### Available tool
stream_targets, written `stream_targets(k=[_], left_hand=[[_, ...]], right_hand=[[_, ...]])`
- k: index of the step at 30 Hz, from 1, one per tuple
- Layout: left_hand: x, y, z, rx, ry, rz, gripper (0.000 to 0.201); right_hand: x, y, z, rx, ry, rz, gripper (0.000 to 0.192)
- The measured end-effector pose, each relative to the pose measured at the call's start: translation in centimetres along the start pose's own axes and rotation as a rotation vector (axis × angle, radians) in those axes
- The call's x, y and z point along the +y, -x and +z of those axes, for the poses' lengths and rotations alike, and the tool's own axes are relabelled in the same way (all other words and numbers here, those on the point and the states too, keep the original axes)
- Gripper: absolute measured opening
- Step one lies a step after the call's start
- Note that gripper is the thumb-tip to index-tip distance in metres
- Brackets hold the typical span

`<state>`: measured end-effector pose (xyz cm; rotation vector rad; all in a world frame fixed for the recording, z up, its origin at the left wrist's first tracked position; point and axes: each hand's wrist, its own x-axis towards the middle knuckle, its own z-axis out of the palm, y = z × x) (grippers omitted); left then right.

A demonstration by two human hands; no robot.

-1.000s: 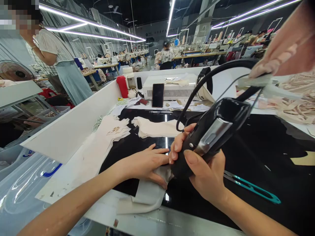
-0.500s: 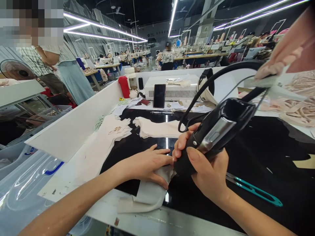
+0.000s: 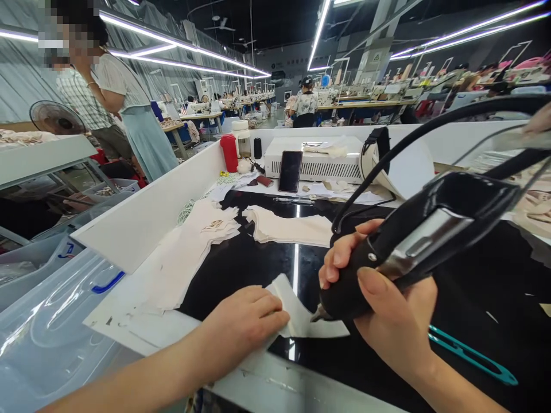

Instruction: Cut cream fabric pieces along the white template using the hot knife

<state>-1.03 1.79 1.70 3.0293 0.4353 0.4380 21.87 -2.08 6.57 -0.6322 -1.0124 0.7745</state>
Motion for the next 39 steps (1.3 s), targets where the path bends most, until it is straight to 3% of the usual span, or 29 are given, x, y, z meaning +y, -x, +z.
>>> stream_targets(k=[3, 7, 13, 20, 30, 39], left_hand=[[-1.4, 0.1, -0.6, 0.015, 0.032, 0.078, 0.02], [-1.9, -0.6, -0.8, 0.073, 0.088, 0.073, 0.025], [-2.6, -3.0, 1.1, 0.179, 0.077, 0.054, 0.031], [-3.6, -3.5, 2.5, 0.12, 0.052, 0.018, 0.027], [-3.4, -2.8, 2.5, 0.143, 0.021, 0.068, 0.028], [-3.2, -3.0, 2.4, 0.175, -0.004, 0.087, 0.027]], right_hand=[[-0.3, -0.1, 0.0, 0.01, 0.002, 0.006, 0.039], [-0.5, 0.2, 0.0, -0.014, 0.006, 0.017, 0.033], [-0.8, 0.8, -0.6, -0.032, 0.035, 0.018, 0.032], [-1.2, 1.6, -1.6, -0.017, 0.067, 0.015, 0.031], [-1.9, 1.5, -1.5, 0.041, 0.093, 0.028, 0.035], [-0.9, 0.8, -1.9, 0.074, 0.052, 0.032, 0.041]])
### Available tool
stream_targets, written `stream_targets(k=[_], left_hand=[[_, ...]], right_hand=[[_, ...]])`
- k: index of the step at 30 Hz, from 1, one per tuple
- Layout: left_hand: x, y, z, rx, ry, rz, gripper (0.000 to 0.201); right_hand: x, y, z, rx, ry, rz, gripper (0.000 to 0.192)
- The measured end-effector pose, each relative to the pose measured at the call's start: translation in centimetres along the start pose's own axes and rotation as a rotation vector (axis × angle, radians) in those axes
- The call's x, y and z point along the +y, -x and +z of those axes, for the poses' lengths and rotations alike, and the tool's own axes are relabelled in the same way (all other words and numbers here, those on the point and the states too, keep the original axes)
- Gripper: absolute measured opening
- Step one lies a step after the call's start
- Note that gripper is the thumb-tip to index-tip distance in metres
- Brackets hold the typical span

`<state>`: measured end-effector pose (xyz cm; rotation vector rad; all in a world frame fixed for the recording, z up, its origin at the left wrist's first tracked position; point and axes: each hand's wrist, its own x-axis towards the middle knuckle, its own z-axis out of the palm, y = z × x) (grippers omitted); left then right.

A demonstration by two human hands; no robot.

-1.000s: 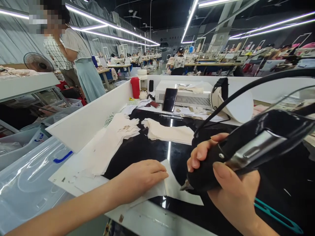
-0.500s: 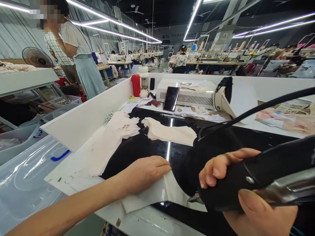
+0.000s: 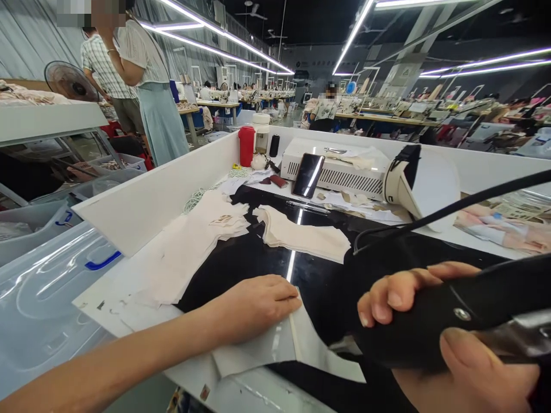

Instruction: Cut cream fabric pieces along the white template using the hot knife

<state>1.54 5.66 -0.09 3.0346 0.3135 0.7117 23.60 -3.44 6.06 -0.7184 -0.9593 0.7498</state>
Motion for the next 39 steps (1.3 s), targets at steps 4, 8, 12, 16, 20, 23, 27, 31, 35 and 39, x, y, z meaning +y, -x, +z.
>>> stream_targets(k=[4, 8, 12, 16, 20, 23, 27, 31, 35, 39], left_hand=[[0.0, 0.1, 0.3, 0.01, 0.014, -0.007, 0.027], [0.0, 0.2, 0.6, 0.046, 0.044, -0.021, 0.026], [0.1, 0.3, 0.8, 0.069, 0.064, -0.038, 0.027], [0.2, 0.2, 0.7, 0.068, 0.086, -0.058, 0.026], [0.2, 0.1, 0.6, 0.069, 0.087, -0.057, 0.027], [0.2, 0.1, 0.6, 0.074, 0.082, -0.049, 0.026], [0.2, 0.1, 0.3, 0.056, 0.066, -0.042, 0.026], [0.1, 0.2, 0.0, 0.028, 0.066, -0.036, 0.028], [0.0, 0.5, 0.1, 0.034, 0.058, -0.032, 0.029], [-0.1, 0.7, 0.2, 0.035, 0.051, -0.029, 0.027]], right_hand=[[0.6, -2.3, 1.6, 0.028, -0.018, -0.059, 0.038], [2.0, -4.3, 2.9, 0.047, -0.018, -0.074, 0.039], [3.3, -4.8, 3.4, 0.066, -0.013, -0.087, 0.041], [3.8, -4.6, 3.6, 0.064, 0.022, -0.086, 0.042], [4.0, -4.4, 3.5, 0.049, 0.034, -0.098, 0.041], [4.2, -4.3, 3.4, 0.038, 0.02, -0.1, 0.041], [4.3, -4.1, 3.4, 0.023, 0.032, -0.096, 0.038], [4.2, -4.1, 3.4, 0.027, 0.046, -0.097, 0.037], [3.7, -3.9, 3.2, 0.051, 0.028, -0.106, 0.041], [3.3, -3.4, 3.0, 0.051, -0.003, -0.107, 0.041]])
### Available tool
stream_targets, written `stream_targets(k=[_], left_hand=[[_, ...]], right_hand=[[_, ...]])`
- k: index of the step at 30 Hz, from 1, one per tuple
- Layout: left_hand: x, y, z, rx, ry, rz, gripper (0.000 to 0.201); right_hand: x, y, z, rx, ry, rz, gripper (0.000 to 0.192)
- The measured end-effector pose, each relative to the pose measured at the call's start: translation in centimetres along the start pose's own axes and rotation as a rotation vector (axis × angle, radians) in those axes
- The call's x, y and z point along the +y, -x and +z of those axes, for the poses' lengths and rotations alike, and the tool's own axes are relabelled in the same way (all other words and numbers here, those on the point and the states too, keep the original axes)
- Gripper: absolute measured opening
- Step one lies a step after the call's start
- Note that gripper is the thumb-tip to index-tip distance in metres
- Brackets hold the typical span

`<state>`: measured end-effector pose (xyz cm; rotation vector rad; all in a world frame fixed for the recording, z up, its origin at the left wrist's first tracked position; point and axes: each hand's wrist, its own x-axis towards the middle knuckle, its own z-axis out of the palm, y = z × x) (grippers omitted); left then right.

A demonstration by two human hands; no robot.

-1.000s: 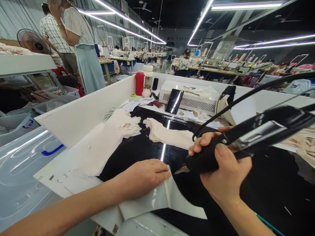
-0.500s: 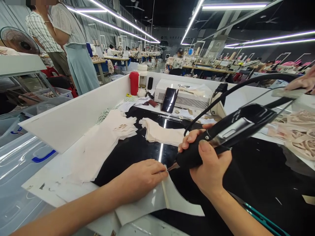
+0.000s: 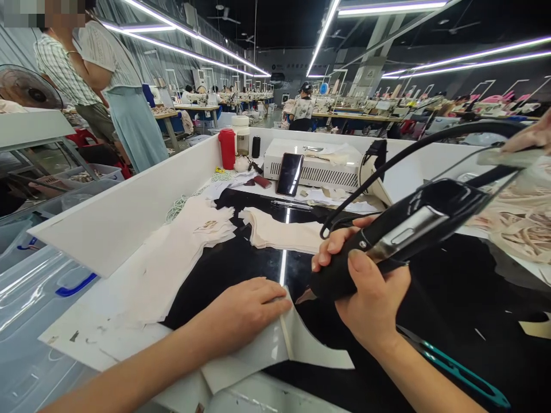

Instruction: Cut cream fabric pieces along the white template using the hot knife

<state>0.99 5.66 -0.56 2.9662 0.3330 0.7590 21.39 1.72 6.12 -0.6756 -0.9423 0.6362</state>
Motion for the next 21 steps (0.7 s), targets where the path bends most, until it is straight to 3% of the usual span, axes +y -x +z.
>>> stream_targets(k=[16, 21], left_hand=[[-0.1, -0.04, -0.31, 0.008, -0.004, 0.0, 0.029], [-0.16, -0.37, -0.74, -0.002, -0.037, 0.019, 0.028]], right_hand=[[0.4, 0.64, 0.04, -0.046, 0.001, 0.002, 0.033], [-0.33, 0.39, -0.2, -0.029, -0.037, -0.017, 0.039]])
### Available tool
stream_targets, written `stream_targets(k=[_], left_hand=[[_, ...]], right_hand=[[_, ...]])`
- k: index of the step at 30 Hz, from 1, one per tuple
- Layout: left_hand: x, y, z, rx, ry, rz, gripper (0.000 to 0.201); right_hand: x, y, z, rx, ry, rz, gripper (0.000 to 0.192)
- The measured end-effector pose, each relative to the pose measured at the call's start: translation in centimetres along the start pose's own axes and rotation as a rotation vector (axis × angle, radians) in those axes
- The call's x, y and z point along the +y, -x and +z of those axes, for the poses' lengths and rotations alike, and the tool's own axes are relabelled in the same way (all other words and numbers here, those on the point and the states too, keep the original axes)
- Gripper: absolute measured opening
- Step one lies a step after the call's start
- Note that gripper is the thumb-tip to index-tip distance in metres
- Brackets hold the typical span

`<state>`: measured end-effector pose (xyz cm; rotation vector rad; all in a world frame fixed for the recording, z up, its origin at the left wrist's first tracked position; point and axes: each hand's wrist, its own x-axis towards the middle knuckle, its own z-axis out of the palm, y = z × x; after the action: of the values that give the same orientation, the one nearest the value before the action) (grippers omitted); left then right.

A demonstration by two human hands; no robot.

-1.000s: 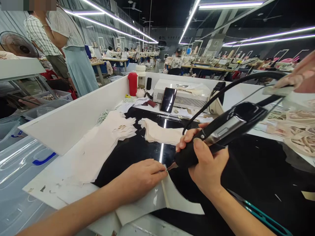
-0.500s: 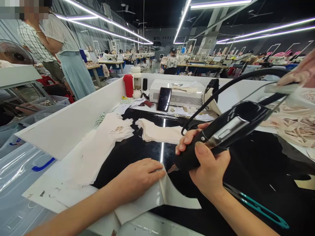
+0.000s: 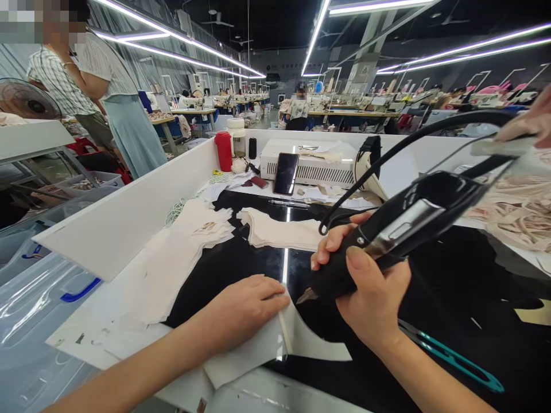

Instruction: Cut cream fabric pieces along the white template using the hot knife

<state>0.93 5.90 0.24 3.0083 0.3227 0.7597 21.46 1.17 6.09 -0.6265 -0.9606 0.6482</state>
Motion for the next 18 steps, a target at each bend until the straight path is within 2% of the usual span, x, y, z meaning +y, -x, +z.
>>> stream_targets(k=[6, 12, 18], left_hand=[[0.9, -0.8, -0.6, 0.024, 0.012, 0.032, 0.026], [2.0, -0.8, -0.5, -0.105, 0.061, 0.017, 0.027], [2.2, -0.3, -0.2, -0.058, 0.047, 0.009, 0.026]], right_hand=[[-0.3, 0.3, -0.3, -0.001, -0.005, 0.017, 0.042], [-0.3, 0.3, -0.3, 0.012, 0.007, 0.013, 0.042], [-0.2, 0.5, -0.1, -0.004, -0.003, 0.01, 0.042]])
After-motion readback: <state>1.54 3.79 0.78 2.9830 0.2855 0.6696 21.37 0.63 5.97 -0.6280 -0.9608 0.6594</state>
